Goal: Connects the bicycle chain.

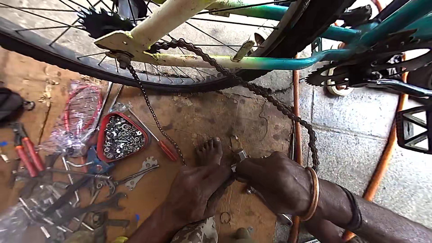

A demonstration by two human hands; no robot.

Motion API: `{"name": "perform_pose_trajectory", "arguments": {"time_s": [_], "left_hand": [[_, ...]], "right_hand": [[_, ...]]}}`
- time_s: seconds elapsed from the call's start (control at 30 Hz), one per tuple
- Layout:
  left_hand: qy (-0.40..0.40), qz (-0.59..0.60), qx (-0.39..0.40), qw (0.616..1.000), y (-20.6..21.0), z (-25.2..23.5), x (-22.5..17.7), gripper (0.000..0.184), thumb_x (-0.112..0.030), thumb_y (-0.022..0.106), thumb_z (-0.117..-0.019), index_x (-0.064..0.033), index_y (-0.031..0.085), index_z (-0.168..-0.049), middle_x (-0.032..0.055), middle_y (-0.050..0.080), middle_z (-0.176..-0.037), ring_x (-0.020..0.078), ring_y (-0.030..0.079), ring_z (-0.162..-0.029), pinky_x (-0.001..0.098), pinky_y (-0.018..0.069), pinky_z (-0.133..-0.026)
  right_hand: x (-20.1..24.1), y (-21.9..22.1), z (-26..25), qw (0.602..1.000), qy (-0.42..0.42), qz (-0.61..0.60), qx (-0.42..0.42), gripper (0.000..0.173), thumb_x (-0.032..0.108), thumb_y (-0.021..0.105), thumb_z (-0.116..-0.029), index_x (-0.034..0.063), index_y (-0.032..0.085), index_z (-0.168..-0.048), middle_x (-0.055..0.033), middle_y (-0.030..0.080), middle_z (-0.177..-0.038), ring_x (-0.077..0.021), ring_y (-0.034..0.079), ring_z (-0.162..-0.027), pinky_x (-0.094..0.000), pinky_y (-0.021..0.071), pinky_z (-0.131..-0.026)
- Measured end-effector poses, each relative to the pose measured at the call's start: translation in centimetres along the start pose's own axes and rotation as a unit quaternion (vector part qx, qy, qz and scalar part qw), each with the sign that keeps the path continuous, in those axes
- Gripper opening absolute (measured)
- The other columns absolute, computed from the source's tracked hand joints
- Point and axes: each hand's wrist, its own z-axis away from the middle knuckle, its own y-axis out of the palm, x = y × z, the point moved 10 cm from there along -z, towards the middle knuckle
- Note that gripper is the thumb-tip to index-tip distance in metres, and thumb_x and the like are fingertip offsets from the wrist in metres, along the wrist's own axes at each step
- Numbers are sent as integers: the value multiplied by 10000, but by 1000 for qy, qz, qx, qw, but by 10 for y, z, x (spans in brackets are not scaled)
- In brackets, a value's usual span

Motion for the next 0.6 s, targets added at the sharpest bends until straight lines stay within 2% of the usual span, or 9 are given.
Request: {"name": "perform_pose_trajectory", "arguments": {"time_s": [0.07,0.17,0.23,0.3,0.33,0.4,0.47,0.53,0.6], "left_hand": [[-35,21,55,998,11,3,9,352,-345,418,-1102,-145,708,-1097,-5,689,-843,89,662,-729,260,546,-612],[-85,-1,142,986,38,3,23,310,-322,477,-1062,-182,733,-1165,-11,721,-923,123,703,-778,325,595,-651],[-118,-11,200,973,67,-6,35,273,-277,544,-1030,-197,726,-1217,21,725,-905,189,710,-768,406,601,-651],[-158,-20,269,950,109,-7,54,280,-306,583,-1026,-246,704,-1272,80,721,-963,272,707,-868,490,592,-736],[-163,-31,296,941,128,-5,63,311,-359,576,-1031,-289,685,-1314,109,710,-1072,306,689,-979,521,577,-813],[-140,-30,309,940,154,2,74,321,-409,558,-1033,-342,671,-1327,48,721,-1135,257,693,-1044,498,582,-871],[-115,-8,300,947,164,6,75,352,-383,533,-1058,-299,642,-1382,24,717,-1213,233,696,-1101,481,586,-927],[-88,-22,271,958,166,8,73,298,-353,547,-1055,-215,705,-1266,31,728,-1171,233,702,-1087,486,571,-951],[-66,-37,257,963,169,6,73,263,-325,568,-1043,-178,746,-1171,30,739,-1143,228,689,-1094,531,461,-1050]], "right_hand": [[-6,4,4,1000,10,22,17,164,187,537,-1002,132,687,-964,47,610,-730,-52,594,-594,-230,479,-479],[-26,24,13,991,43,105,67,85,163,611,-913,158,693,-933,36,603,-720,-100,593,-552,-286,472,-434],[-55,45,22,964,135,147,178,155,146,713,-848,149,711,-1004,-25,646,-766,-203,643,-585,-397,520,-472],[-93,67,40,909,261,141,293,262,206,761,-866,188,702,-1121,-59,694,-875,-285,684,-735,-499,548,-619],[-109,75,50,898,288,137,303,266,221,763,-866,205,702,-1125,-58,702,-873,-293,692,-755,-513,550,-632],[-125,89,73,894,305,129,301,225,207,708,-922,204,694,-1146,-70,703,-883,-305,697,-764,-522,554,-639],[-134,99,93,893,321,120,290,174,192,659,-963,193,699,-1132,-72,712,-899,-303,701,-781,-525,559,-667],[-138,105,106,894,347,101,266,169,209,622,-1006,181,710,-1148,-91,715,-925,-317,708,-799,-540,568,-691],[-144,110,114,884,373,86,268,208,238,563,-1051,137,689,-1182,-140,709,-980,-361,709,-869,-565,557,-747]]}}
